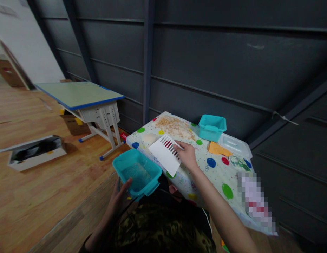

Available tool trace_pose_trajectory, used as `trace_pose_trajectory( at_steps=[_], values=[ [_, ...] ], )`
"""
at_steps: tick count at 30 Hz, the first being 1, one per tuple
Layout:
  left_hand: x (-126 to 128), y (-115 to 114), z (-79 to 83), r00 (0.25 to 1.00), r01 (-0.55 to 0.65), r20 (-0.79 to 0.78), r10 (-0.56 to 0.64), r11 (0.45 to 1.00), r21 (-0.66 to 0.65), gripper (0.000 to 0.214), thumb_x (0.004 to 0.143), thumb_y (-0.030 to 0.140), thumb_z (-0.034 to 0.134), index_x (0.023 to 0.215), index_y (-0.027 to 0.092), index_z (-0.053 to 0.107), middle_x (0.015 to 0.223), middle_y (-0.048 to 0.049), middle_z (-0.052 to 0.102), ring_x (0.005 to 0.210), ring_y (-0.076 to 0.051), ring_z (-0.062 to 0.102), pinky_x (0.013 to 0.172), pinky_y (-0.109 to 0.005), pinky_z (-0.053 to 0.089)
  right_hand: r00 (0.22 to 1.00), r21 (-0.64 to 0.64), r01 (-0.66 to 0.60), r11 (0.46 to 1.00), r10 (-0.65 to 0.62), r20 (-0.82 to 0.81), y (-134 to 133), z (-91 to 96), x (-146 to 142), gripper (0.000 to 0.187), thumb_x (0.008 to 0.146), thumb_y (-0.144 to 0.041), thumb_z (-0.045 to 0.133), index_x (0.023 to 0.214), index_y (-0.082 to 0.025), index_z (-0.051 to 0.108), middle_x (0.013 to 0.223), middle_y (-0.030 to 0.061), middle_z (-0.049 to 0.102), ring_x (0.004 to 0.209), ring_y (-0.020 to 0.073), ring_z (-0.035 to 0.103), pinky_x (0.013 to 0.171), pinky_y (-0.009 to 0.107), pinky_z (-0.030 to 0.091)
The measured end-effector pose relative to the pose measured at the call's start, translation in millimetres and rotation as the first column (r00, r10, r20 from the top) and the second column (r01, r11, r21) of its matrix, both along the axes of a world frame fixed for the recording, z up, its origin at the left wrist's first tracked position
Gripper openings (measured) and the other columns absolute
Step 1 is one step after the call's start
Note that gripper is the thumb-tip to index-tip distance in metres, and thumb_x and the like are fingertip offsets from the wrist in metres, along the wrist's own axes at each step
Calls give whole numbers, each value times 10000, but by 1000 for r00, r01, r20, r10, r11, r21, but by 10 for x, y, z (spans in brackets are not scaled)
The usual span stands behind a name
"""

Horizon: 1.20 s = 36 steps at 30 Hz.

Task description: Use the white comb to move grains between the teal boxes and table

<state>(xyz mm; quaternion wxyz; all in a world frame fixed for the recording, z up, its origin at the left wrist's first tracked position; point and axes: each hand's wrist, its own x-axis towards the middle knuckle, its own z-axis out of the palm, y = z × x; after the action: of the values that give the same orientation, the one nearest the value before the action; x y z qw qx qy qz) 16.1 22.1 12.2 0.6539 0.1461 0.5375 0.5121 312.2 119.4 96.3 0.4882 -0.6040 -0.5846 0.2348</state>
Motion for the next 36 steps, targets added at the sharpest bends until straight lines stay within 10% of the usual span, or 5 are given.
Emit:
trace_pose_trajectory(
  at_steps=[14, 19, 25, 36],
  values=[
    [-55, 25, -110, 996, 34, -84, -32, 999, 18, 1057, 925, 333, 919, 1825, 257, 370, 1708, -212, 645, 1364, -446, 779, 831, -413, 762, 996, -15, -88, 996, 87, -28, 46, -22, 2, 333, 927, -396, 750, 1159, -245, 934, 1202, 76, 896, 1040, 330, 855, 1000, 465, 659],
    [-94, 26, -181, 998, 23, -58, -21, 999, 39, 1180, 846, 410, 986, 1834, 298, 350, 1658, -204, 691, 1196, -425, 852, 764, -414, 753, 997, 43, 55, 998, -53, -48, 416, 83, 338, 329, 887, -346, 795, 1159, -222, 931, 1202, 101, 897, 1079, 336, 855, 1014, 459, 654],
    [-144, 62, -232, 988, 46, -151, -41, 999, 28, 1203, 854, 542, 948, 1844, 292, 312, 1766, -216, 577, 1502, -487, 667, 662, -330, 694, 981, 12, 191, 982, -191, 43, 982, 145, 652, 311, 896, -297, 783, 1152, -199, 929, 1068, 100, 909, 985, 343, 863, 988, 496, 661],
    [-166, 63, -79, 984, 66, -166, -66, 998, -4, 1012, 895, 526, 899, 1779, 356, 437, 1686, -177, 666, 1398, -458, 752, 653, -320, 678, 999, -47, 33, 998, -33, 2, 1086, 53, 533, 305, 851, -338, 850, 1111, -202, 936, 977, 79, 907, 916, 302, 859, 878, 402, 681]
  ],
)
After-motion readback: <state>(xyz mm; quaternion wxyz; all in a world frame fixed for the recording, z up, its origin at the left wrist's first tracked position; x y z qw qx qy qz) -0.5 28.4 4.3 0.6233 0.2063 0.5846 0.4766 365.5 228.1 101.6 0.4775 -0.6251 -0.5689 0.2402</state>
